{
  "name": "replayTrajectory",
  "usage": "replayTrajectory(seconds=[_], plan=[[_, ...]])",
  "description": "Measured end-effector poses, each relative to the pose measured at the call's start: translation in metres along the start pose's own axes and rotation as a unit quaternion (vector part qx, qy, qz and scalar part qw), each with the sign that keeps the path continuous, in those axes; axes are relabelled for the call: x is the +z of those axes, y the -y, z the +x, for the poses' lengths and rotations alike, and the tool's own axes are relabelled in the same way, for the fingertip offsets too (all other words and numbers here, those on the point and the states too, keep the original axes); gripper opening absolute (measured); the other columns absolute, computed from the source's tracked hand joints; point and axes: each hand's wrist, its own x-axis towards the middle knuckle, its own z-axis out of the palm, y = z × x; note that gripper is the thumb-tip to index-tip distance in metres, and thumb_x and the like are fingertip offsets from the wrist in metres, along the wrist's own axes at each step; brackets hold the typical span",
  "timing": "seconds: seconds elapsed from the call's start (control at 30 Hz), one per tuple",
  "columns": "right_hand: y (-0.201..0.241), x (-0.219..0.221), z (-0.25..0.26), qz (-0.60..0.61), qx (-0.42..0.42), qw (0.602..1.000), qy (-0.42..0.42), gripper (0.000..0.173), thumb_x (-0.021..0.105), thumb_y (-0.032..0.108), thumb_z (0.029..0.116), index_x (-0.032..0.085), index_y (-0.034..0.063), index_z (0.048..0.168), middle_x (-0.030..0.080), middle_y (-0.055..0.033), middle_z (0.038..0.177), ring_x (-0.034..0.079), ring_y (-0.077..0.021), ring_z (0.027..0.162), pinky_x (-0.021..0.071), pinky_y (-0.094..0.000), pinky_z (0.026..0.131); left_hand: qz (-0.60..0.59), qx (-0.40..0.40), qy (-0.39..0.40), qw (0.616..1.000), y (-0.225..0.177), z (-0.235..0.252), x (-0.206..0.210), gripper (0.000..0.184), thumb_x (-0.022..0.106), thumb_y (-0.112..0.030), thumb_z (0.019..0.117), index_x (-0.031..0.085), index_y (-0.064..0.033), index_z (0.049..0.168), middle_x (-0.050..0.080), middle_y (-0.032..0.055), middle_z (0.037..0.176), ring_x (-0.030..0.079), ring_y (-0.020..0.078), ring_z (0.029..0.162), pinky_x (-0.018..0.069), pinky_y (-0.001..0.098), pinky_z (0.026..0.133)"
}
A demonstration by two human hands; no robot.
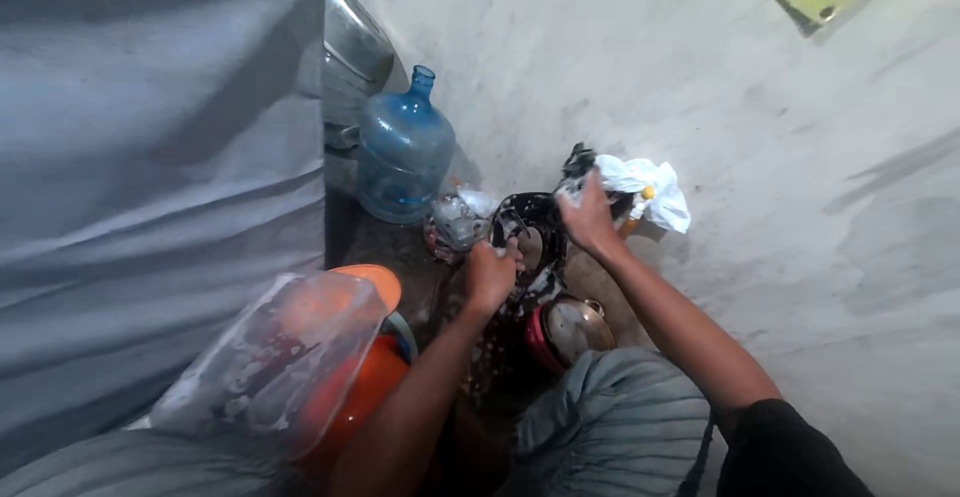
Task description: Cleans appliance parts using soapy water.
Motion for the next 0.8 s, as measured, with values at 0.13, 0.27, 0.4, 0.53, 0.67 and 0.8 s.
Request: replayTrajectory(seconds=[0.13,0.27,0.4,0.53,0.67,0.8], plan=[[-0.004,0.017,-0.011,0.017,-0.19,0.972,0.136,0.038,0.061,0.007,0.0962,0.061,-0.0052,0.132,0.052,-0.0252,0.146,0.055,-0.0342,0.133,0.0467,-0.0479,0.111,0.001,-0.001,0.004,1.0,0.001,-0.01,0.002,0.031,0.055,-0.029,0.1075,0.063,-0.0003,0.115,0.072,0.0097,0.087,0.07,0.0205,0.069,0.0596,0.0405,0.067],[-0.01,0.019,0.0,-0.079,-0.276,0.956,0.057,0.02,0.064,-0.002,0.0907,0.074,-0.0008,0.107,0.067,-0.0237,0.116,0.068,-0.0378,0.107,0.0565,-0.0523,0.093,0.053,0.003,-0.009,0.999,0.005,-0.008,0.0,0.032,0.056,-0.032,0.1069,0.067,-0.0022,0.105,0.073,0.0079,0.084,0.07,0.0207,0.071,0.0591,0.0433,0.07],[-0.022,0.008,0.015,-0.216,-0.075,0.972,0.058,0.03,0.065,-0.003,0.0889,0.067,-0.001,0.119,0.064,-0.0256,0.124,0.064,-0.043,0.116,0.0529,-0.0594,0.098,0.073,0.019,-0.017,0.997,0.003,-0.011,0.001,0.033,0.056,-0.033,0.1066,0.066,-0.0025,0.111,0.074,0.0085,0.088,0.072,0.0215,0.075,0.0596,0.0452,0.073],[-0.024,0.008,0.012,-0.19,-0.05,0.979,0.053,0.037,0.071,-0.001,0.0845,0.064,0.001,0.121,0.065,-0.0244,0.123,0.066,-0.0426,0.112,0.0539,-0.0599,0.095,0.071,0.006,-0.003,0.997,0.01,-0.013,0.01,0.03,0.056,-0.03,0.1069,0.066,-0.0024,0.113,0.075,0.0068,0.088,0.072,0.0175,0.075,0.0608,0.0401,0.073],[-0.005,0.014,-0.002,-0.033,-0.104,0.991,0.078,0.027,0.07,0.004,0.0883,0.068,0.002,0.115,0.067,-0.0192,0.116,0.067,-0.0331,0.106,0.0548,-0.0523,0.094,0.099,-0.007,0.014,0.995,0.017,-0.012,0.018,0.025,0.059,-0.025,0.1049,0.067,-0.0029,0.115,0.075,0.0061,0.09,0.073,0.0171,0.077,0.0617,0.0405,0.077],[0.002,0.013,-0.002,0.128,-0.092,0.979,0.125,0.024,0.066,0.001,0.0917,0.068,0.0021,0.115,0.069,-0.0138,0.114,0.067,-0.0223,0.103,0.056,-0.0444,0.091,0.085,0.0,0.016,0.996,0.018,-0.011,0.019,0.027,0.058,-0.027,0.1061,0.065,-0.0024,0.116,0.075,0.0052,0.09,0.073,0.0163,0.076,0.0617,0.0392,0.077]])
